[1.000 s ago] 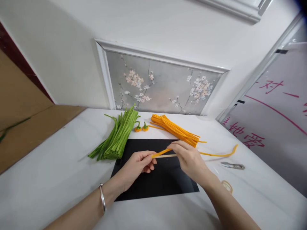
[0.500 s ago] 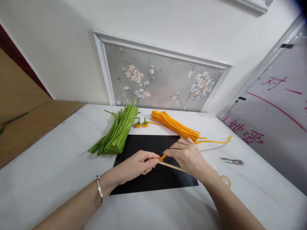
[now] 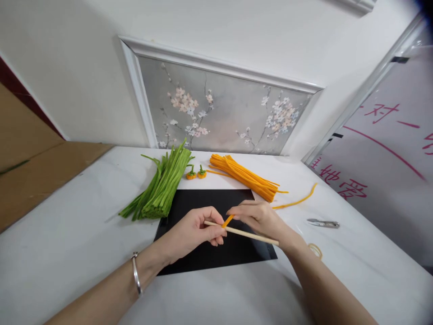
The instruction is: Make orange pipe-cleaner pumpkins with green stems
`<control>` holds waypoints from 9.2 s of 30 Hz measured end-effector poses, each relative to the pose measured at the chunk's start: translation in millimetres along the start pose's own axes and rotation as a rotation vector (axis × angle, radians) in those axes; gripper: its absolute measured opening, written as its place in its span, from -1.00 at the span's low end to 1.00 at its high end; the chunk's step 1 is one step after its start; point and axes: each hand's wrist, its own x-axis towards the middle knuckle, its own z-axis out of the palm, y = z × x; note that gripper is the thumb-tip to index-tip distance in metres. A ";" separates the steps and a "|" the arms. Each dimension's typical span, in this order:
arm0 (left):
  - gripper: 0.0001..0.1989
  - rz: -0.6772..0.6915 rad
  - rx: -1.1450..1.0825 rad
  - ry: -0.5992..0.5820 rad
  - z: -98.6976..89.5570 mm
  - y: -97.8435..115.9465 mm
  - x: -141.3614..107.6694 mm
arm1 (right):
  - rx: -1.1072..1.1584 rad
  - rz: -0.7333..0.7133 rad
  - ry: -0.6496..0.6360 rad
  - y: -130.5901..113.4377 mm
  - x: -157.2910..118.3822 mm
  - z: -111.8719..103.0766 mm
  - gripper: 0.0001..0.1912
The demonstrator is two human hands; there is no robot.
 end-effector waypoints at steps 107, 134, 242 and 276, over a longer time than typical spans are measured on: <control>-0.80 0.364 0.436 0.001 3.1 11.1 -12.2 | -0.239 0.060 0.092 -19.6 6.5 -27.2 -0.75; -0.81 0.486 0.580 0.314 -5.4 9.4 -6.3 | -0.429 0.026 0.426 -60.6 -3.1 -15.8 -0.84; -0.80 0.719 1.224 0.137 -4.3 -2.2 -2.8 | -0.764 -0.066 0.221 -53.4 7.0 -25.1 -0.79; -0.75 0.785 1.108 0.283 -9.4 0.1 0.2 | -0.526 -0.052 -0.049 -74.4 -4.1 -23.9 -0.69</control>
